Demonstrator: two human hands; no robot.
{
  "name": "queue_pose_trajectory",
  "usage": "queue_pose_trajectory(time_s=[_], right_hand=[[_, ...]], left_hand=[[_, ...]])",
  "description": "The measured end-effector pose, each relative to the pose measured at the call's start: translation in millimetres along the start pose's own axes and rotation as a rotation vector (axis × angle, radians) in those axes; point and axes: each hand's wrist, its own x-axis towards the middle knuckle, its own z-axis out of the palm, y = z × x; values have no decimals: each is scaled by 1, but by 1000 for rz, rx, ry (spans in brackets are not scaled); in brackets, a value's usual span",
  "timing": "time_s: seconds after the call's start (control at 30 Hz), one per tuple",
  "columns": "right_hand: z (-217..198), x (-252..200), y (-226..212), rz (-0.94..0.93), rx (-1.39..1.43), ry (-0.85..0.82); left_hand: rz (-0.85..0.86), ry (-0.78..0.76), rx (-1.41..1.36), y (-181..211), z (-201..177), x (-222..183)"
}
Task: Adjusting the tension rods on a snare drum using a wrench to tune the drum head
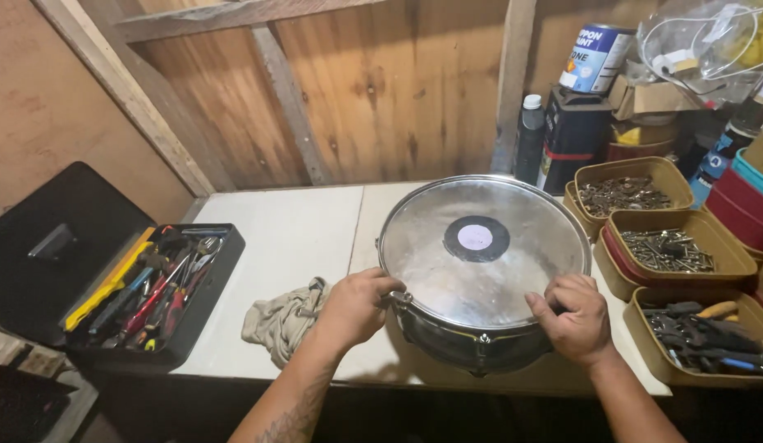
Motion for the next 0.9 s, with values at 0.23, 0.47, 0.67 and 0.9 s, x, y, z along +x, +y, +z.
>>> queue_pose_trajectory(time_s=[0.23,0.47,0.67,0.9], right_hand=[[5,8,-6,132,-120,-97],[33,23,-29,44,-153,39],[36,22,-30,191,-438,-144],[33,22,-32,230,-462,-204]], left_hand=[[94,-142,78,-2,-4,13],[-269,-116,-127,49,-60,15],[-447,350,-985,41,-54,54],[-434,196,-1150,62,-18,103]])
